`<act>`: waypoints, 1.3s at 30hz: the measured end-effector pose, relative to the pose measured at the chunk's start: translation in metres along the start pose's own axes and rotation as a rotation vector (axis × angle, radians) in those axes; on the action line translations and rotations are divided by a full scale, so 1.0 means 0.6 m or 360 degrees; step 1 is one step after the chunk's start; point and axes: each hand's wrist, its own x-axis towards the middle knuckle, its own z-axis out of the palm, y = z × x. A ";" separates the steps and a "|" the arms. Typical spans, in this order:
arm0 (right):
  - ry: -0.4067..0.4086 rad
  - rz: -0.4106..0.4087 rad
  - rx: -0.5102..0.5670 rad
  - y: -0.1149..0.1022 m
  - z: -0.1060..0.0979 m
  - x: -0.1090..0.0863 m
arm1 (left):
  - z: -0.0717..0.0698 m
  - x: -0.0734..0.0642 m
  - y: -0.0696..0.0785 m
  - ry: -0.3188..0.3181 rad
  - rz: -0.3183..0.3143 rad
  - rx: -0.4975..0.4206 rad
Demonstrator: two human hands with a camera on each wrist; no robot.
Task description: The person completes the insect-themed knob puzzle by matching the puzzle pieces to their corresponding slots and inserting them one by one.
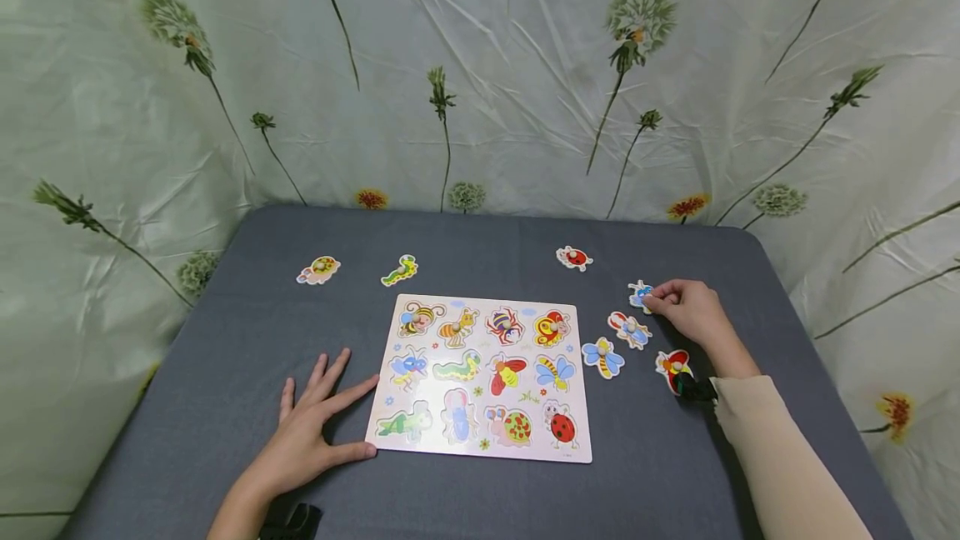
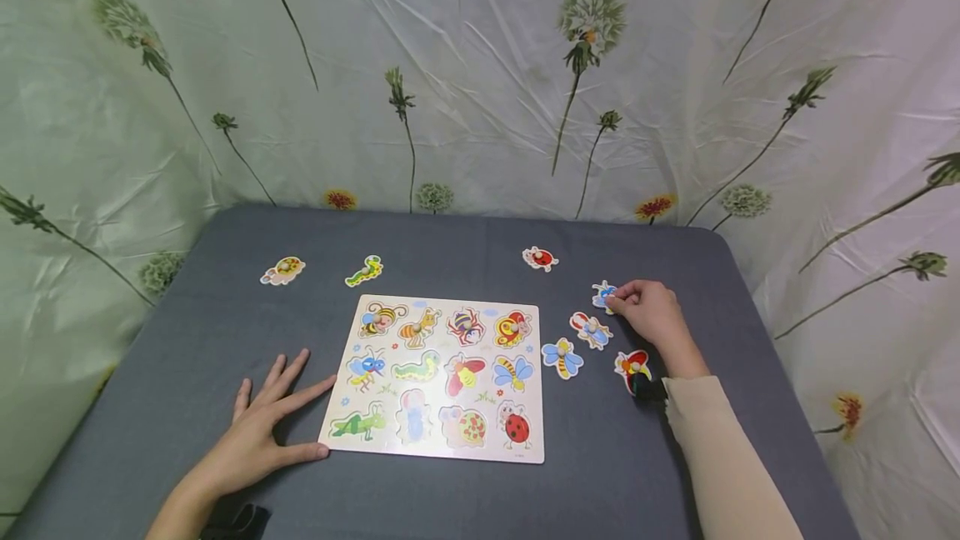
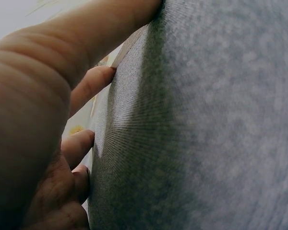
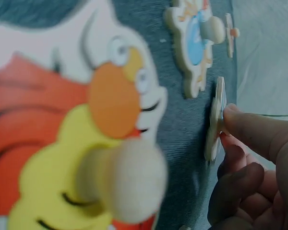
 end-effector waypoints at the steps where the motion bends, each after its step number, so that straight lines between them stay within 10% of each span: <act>1: 0.0003 0.0010 -0.0001 0.000 0.001 0.000 | 0.000 0.000 0.000 0.0000 -0.0001 -0.0001; 39: -0.0062 -0.0165 0.0094 0.014 0.001 -0.001 | 0.002 0.002 -0.002 0.0005 0.0019 -0.0006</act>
